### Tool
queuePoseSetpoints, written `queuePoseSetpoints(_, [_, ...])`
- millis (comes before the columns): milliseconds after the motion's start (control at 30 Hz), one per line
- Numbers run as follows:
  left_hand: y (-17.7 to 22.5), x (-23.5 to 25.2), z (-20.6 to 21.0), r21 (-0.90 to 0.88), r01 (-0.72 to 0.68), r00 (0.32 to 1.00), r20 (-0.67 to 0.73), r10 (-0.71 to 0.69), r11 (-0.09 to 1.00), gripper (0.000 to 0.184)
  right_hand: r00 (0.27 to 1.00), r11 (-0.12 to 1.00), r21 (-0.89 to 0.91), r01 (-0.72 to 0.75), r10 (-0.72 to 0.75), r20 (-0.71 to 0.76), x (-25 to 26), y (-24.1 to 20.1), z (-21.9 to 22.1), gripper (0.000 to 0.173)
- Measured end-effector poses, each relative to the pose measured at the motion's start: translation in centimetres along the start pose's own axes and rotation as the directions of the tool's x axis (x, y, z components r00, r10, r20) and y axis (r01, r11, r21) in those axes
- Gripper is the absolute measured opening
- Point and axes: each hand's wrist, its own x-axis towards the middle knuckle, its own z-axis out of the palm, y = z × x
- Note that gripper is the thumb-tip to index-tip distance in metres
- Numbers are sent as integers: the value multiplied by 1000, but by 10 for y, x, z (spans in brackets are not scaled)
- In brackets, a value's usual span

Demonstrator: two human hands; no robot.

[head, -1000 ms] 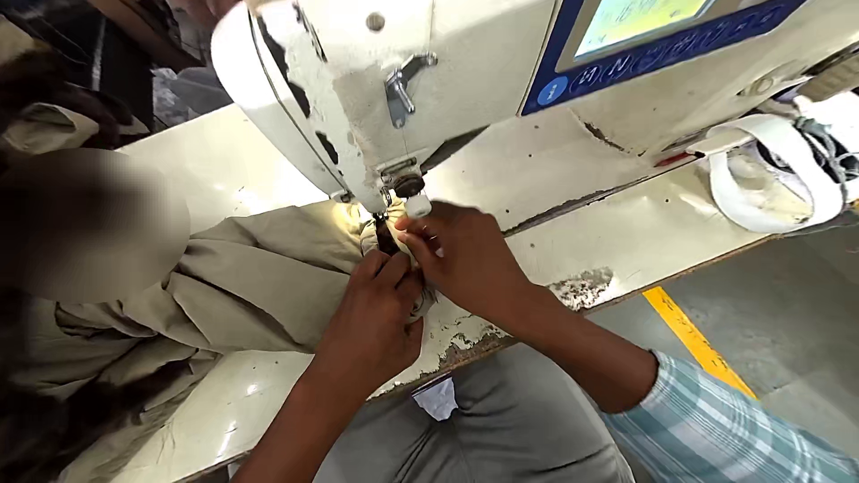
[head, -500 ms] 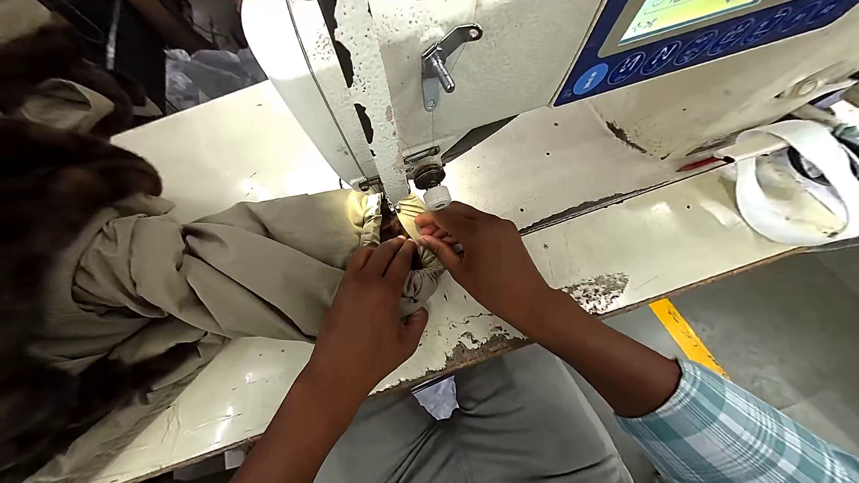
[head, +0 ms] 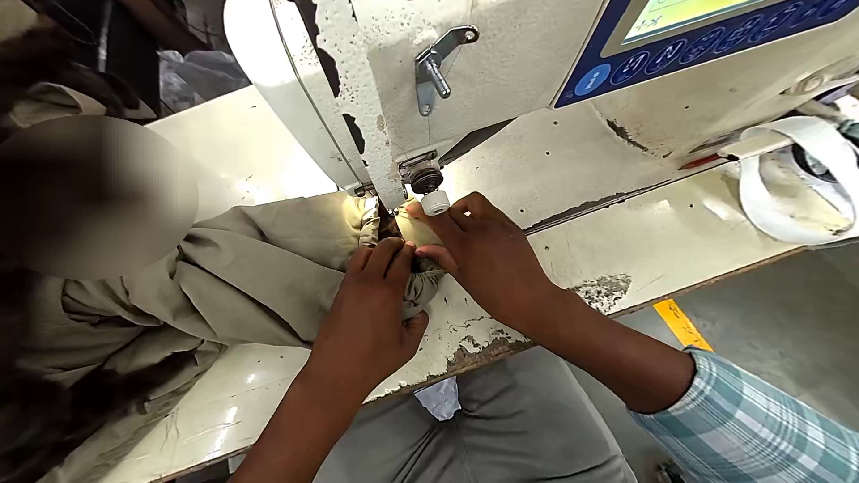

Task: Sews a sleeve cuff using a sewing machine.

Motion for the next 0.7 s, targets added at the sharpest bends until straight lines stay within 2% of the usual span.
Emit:
queuePoseSetpoints(200, [0, 1, -2, -24, 10, 999, 36, -9, 1000, 69, 998, 998, -36, -57, 59, 35, 0, 10, -2, 50])
queuePoseSetpoints(267, [-2, 1, -2, -18, -7, 999, 39, 8, 1000, 70, 997, 998, -35, -60, 61, 51, 0, 9, -3, 48])
queuePoseSetpoints(467, [-7, 1, -6, -58, -21, 999, 32, 23, 998, 64, 989, 995, -99, 33, -19, 145, 5, 6, -4, 42])
queuePoseSetpoints(700, [-12, 1, -7, -49, -36, 999, 22, 37, 998, 66, 976, 992, -107, 64, -40, 214, 11, 5, -7, 42])
